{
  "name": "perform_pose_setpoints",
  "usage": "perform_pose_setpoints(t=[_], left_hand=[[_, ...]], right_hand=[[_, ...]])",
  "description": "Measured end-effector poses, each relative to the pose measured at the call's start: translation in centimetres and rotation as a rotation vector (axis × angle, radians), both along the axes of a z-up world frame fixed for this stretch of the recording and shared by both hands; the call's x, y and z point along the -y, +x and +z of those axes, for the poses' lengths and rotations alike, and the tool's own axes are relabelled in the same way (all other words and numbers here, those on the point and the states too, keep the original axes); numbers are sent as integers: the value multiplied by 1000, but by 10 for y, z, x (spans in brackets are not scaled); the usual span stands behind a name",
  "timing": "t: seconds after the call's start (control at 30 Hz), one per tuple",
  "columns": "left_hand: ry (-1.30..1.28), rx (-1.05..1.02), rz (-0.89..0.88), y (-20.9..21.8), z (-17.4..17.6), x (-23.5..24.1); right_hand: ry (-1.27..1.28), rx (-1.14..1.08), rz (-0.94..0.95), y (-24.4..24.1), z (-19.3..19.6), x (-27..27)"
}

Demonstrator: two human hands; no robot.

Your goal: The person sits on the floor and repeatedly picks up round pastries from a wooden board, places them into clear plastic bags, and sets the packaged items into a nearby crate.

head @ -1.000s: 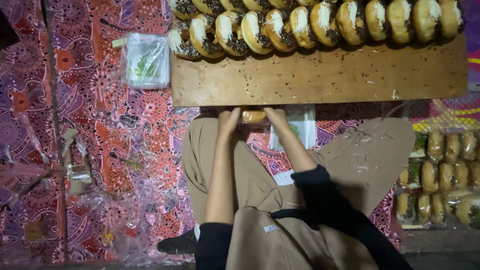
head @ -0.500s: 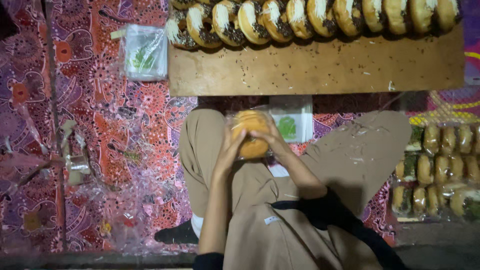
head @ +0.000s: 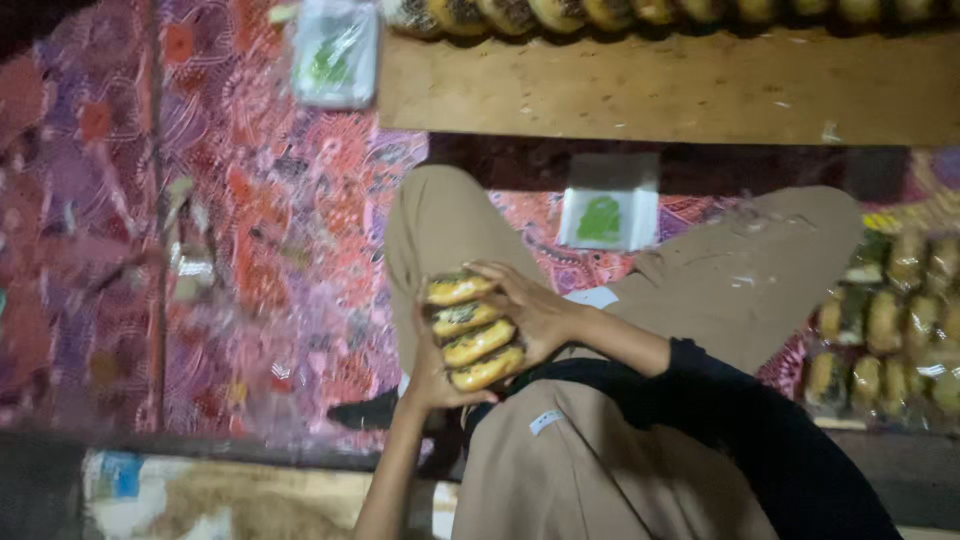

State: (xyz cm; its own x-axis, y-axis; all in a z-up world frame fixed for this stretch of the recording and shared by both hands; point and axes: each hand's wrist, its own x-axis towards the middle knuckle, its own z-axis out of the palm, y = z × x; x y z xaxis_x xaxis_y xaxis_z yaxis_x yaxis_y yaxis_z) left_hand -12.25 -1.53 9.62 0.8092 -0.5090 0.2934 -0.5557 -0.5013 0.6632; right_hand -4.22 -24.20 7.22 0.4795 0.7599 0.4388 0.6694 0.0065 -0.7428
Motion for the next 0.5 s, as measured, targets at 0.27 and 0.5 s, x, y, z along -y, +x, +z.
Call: perform_pose_setpoints(t=[0.27, 0.5], left_hand=[[-288, -144, -108, 29, 28, 45], [-713, -617, -66, 49, 58, 146]], right_hand=[[-14, -69, -116, -8, -32, 0], [480, -449, -352, -47, -2, 91]])
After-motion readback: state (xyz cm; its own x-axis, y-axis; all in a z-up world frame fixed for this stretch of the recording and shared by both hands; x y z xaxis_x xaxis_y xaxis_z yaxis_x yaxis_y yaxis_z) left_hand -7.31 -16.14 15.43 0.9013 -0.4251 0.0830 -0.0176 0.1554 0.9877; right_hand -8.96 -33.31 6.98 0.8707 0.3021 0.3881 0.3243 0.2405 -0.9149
